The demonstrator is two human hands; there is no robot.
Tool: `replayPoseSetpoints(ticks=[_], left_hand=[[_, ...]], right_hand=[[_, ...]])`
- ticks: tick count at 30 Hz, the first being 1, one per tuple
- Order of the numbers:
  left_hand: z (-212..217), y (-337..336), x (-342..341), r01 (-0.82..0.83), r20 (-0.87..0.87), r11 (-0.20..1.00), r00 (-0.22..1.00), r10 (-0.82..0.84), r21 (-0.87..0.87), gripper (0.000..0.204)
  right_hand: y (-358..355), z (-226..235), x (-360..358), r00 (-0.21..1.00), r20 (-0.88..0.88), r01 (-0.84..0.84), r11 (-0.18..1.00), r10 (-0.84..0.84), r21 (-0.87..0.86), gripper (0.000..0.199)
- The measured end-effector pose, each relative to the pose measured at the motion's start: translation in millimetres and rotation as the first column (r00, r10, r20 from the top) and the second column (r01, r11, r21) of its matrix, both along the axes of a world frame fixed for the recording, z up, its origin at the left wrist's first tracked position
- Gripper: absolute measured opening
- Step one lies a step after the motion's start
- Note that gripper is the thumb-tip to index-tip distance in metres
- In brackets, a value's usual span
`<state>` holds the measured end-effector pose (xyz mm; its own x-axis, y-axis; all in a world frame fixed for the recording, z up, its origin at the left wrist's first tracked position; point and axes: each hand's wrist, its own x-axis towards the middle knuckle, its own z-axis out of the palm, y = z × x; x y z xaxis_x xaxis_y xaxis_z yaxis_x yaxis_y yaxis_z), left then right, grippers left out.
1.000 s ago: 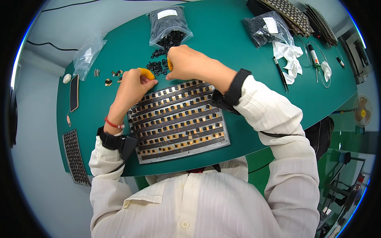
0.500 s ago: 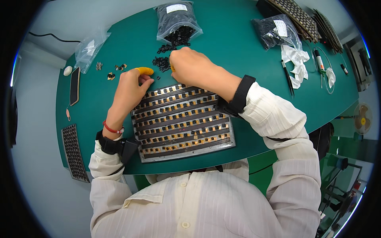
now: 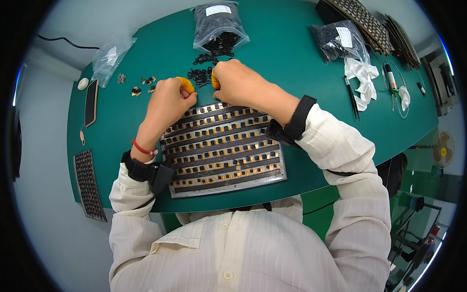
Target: The person places small black components into a grid of slots on a metal tray using yellow finger cots. The person systematically fills the slots one by one, picking components from a pile on the table and inserting them into the tray.
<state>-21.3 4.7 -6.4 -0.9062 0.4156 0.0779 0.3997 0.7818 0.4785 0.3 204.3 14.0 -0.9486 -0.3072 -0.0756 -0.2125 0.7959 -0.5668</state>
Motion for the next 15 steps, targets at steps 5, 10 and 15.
replayPoseSetpoints(ticks=[5,10,15], left_hand=[[12.3,-12.4,25.2,0.039,0.009,0.996,0.999,-0.04,0.084,0.017],[23.5,-27.0,66.6,0.166,0.1,0.984,0.98,-0.173,0.07,0.016],[24.0,-27.0,107.1,0.368,0.089,0.927,0.923,-0.373,0.069,0.016]], right_hand=[[-3.0,-9.6,-0.3,0.994,-0.089,-0.07,0.998,0.07,0.006,0.018],[1.2,2.8,-2.8,0.994,-0.001,-0.109,0.991,0.109,0.074,0.022],[5.3,-4.7,5.0,0.962,-0.206,-0.165,0.982,0.181,0.09,0.022]])
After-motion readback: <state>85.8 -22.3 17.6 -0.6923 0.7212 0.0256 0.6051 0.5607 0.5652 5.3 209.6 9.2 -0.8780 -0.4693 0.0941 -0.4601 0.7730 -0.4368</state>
